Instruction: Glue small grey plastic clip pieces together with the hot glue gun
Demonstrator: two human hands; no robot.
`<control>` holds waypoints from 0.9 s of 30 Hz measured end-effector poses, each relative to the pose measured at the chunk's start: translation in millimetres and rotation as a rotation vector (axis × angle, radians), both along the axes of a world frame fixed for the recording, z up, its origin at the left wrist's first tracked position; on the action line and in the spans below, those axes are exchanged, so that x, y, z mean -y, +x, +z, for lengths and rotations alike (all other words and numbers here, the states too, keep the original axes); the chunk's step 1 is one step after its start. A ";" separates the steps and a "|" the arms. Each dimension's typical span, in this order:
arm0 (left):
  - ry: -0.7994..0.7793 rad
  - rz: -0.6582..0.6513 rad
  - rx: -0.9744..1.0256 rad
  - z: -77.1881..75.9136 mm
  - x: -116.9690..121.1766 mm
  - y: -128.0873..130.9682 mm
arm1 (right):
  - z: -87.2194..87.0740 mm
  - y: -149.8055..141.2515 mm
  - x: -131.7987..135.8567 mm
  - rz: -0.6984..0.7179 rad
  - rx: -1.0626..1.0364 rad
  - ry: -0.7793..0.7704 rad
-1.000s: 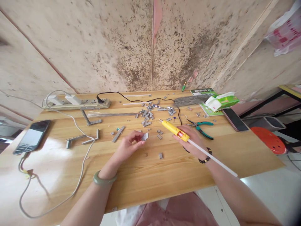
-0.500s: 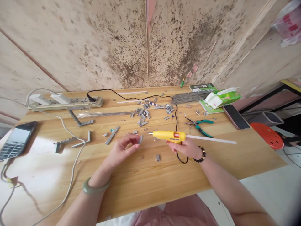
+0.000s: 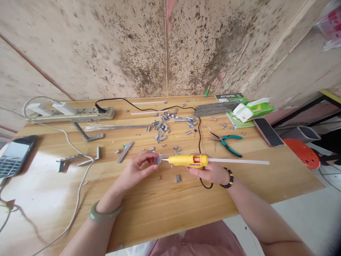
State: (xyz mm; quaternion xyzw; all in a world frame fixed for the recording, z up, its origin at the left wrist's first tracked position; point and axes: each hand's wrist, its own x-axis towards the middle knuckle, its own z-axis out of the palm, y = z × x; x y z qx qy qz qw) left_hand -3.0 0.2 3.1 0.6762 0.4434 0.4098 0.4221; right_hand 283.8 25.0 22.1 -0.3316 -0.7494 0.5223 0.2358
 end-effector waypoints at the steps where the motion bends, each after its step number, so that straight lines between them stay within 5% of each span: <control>1: 0.000 -0.004 0.001 0.0 0.2 0.1 | -0.3 0.1 -0.1 0.003 0.002 0.003; 27: 0.026 0.012 -0.077 -0.7 0.2 -1.6 | 4.0 1.3 -2.8 0.052 0.021 0.079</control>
